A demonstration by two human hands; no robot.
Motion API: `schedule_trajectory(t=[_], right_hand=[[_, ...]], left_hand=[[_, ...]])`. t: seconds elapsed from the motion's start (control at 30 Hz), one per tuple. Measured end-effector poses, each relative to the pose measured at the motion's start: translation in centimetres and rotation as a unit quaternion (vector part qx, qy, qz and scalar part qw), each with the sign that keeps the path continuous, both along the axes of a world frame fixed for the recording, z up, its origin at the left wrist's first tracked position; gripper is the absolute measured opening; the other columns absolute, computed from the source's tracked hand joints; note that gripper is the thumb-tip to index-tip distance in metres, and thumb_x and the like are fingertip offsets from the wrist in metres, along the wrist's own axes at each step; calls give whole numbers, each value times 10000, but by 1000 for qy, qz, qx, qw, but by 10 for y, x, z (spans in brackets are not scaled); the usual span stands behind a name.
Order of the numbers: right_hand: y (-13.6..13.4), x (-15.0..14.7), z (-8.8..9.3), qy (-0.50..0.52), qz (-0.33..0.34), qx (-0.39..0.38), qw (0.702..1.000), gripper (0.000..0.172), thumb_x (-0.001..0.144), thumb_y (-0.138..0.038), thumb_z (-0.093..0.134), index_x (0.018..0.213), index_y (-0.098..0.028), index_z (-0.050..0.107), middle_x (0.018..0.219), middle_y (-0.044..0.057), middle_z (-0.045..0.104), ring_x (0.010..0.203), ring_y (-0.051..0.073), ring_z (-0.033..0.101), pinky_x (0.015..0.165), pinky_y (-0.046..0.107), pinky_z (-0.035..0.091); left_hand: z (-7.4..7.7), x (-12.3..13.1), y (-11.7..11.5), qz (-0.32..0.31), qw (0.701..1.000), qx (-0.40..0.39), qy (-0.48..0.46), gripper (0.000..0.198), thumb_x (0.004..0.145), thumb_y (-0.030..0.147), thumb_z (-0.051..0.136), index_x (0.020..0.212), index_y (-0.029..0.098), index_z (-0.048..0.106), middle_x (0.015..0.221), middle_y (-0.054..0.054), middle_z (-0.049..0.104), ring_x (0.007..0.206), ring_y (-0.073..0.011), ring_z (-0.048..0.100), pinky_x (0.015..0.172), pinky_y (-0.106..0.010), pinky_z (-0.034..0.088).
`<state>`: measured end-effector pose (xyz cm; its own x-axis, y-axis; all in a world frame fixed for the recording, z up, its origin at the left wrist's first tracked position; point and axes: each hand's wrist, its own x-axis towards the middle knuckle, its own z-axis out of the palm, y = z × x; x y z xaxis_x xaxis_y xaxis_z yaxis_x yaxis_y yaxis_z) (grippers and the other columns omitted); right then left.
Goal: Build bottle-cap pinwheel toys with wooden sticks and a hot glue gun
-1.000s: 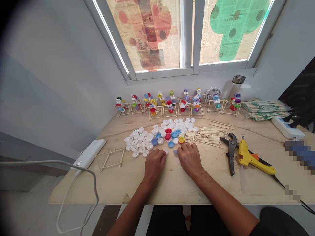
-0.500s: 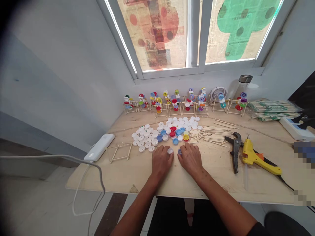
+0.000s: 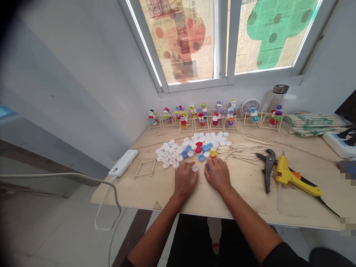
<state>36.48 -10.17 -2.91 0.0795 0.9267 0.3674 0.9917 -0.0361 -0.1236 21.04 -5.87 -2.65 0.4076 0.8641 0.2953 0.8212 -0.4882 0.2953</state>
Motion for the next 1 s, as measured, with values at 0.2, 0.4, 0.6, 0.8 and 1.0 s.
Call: schedule_trajectory(t=[0.2, 0.4, 0.6, 0.8, 1.0], right_hand=[[0, 1, -1, 11, 6, 11, 1000, 239, 854, -254, 516, 1064, -161, 581, 1020, 114, 584, 919, 262, 481, 767, 333, 306], [1, 1, -2, 23, 13, 12, 1000, 245, 834, -229, 539, 1066, -159, 580, 1028, 108, 580, 926, 259, 482, 772, 335, 315], [3, 2, -5, 32, 14, 15, 999, 220, 832, -220, 560, 1044, -166, 585, 1017, 102, 576, 919, 263, 486, 764, 345, 329], [4, 1, -6, 43, 21, 29, 998, 221, 824, -188, 578, 1045, -175, 576, 997, 99, 584, 917, 265, 499, 760, 350, 350], [4, 1, -7, 69, 39, 38, 996, 235, 820, -155, 574, 1055, -169, 566, 1004, 113, 595, 932, 282, 505, 771, 369, 369]], left_hand=[[8, -27, 22, 118, 992, 36, -10, 259, 835, 199, 466, 1068, 188, 578, 1022, -81, 616, 1012, -241, 521, 844, -361, 373], [11, -30, 47, 137, 989, 52, 11, 285, 802, 250, 528, 1077, 195, 581, 1009, -89, 625, 982, -277, 521, 808, -388, 361], [8, -23, 43, 114, 991, 66, 5, 265, 811, 237, 516, 1059, 185, 591, 998, -88, 627, 982, -274, 513, 818, -390, 352], [0, -12, 19, -57, 993, 98, -37, 226, 825, 271, 530, 1032, 204, 594, 960, -59, 640, 939, -228, 540, 822, -368, 372], [-6, -3, 13, -128, 988, 85, -5, 252, 830, 237, 517, 1074, 212, 576, 1020, -64, 620, 921, -214, 546, 776, -361, 402]])
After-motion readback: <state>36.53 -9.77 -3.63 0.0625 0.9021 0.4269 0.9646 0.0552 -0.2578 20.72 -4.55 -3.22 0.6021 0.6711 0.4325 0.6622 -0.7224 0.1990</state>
